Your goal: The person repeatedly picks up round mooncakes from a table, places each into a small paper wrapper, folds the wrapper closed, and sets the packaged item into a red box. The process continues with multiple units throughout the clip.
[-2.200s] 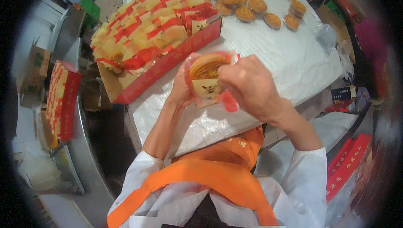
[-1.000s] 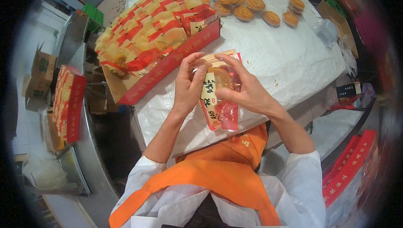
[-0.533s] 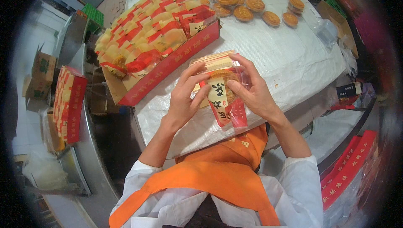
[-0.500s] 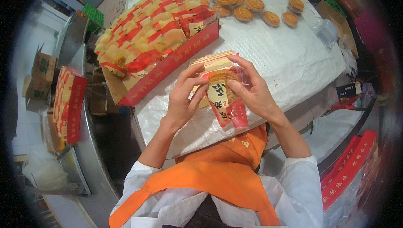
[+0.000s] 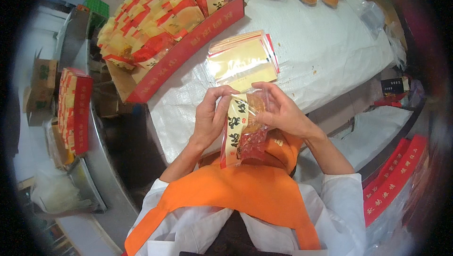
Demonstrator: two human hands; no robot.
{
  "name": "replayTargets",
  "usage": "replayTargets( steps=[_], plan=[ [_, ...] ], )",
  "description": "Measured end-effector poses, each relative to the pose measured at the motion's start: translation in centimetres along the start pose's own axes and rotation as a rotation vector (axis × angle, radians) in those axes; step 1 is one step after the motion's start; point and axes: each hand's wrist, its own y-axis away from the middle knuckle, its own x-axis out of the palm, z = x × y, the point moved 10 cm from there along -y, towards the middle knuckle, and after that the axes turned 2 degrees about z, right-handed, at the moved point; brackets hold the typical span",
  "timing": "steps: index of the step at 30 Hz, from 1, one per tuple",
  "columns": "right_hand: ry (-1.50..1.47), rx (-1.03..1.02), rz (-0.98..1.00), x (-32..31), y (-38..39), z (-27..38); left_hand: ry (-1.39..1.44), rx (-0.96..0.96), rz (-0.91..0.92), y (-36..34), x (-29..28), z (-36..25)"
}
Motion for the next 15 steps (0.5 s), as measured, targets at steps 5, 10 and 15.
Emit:
replayTargets(
  steps=[5, 10, 15],
  plan=[
    [-0.078, 0.120, 0.046, -0.3, 1.2, -2.0, 0.271, -0.102, 0.094, 1.0, 1.1, 0.0],
    [-0.200, 0.069, -0.019, -0.6, 2.2, -3.3, 0.537, -0.110, 0.083, 2.3, 0.3, -1.0],
    [-0.057, -0.153, -0.031, -0.3, 2.4, -2.1, 0.708, -0.084, 0.001, 1.7, -0.5, -0.4]
  ],
)
